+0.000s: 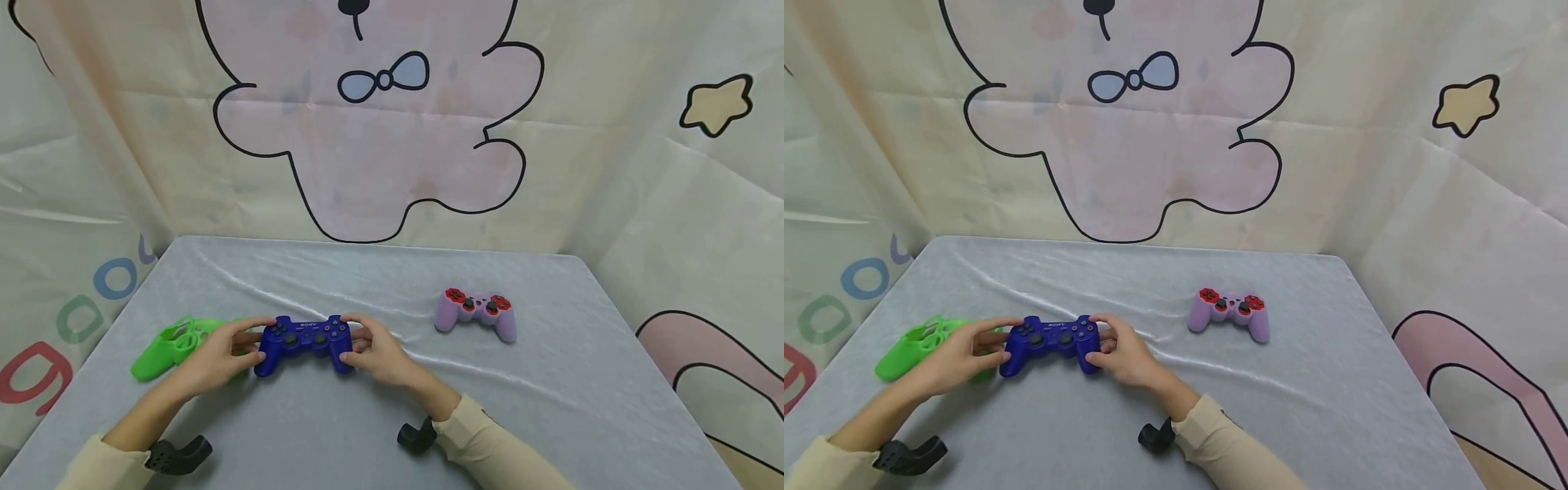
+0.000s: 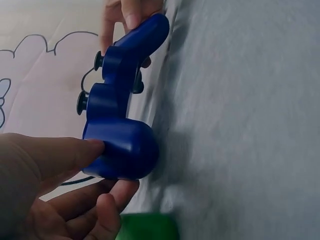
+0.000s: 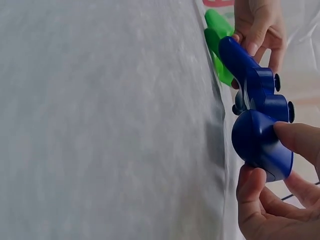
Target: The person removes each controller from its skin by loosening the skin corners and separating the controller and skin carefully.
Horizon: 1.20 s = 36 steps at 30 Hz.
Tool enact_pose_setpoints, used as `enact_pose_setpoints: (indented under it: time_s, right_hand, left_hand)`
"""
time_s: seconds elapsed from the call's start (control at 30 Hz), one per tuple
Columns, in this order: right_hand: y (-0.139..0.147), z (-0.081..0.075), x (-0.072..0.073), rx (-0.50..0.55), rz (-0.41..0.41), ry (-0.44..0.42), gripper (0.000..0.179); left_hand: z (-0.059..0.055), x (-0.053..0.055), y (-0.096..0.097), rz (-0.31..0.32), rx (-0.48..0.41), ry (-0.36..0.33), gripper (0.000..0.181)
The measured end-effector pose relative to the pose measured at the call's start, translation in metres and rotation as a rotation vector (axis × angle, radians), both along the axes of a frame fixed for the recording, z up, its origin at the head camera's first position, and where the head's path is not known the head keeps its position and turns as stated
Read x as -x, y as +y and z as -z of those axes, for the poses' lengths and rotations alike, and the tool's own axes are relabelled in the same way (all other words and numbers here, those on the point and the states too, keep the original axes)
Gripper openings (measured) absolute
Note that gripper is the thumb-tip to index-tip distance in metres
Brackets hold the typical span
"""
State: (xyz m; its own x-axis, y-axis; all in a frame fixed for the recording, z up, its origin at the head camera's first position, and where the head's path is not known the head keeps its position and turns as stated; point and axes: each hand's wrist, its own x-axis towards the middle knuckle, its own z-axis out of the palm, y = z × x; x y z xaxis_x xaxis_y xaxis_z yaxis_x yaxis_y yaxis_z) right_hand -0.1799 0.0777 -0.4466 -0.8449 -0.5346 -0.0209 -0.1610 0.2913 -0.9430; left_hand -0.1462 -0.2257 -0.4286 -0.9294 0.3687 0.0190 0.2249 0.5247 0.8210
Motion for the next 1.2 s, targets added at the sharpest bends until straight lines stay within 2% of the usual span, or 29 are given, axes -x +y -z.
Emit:
enact_pose_setpoints:
  time_s: [0.23,0.5,0.83,1.2]
  right_hand:
    - [-0.008,0.005,-0.005,-0.028,0.036,-0.014,0.059]
    - [-0.012,0.007,-0.006,-0.002,0.036,-0.025,0.058]
    - [-0.018,0.008,-0.003,-0.013,0.049,-0.041,0.058]
    - [-0.02,0.011,-0.003,-0.023,0.047,-0.066,0.059]
  left_hand:
    - [-0.003,-0.004,-0.003,-0.007,0.065,0.013,0.054]
    - [-0.004,-0.005,0.0,-0.055,0.26,0.053,0.056]
    - [-0.009,-0.003,-0.003,-0.038,0.32,0.047,0.055]
    - [-0.008,-0.001,-0.004,-0.042,0.351,0.062,0.055]
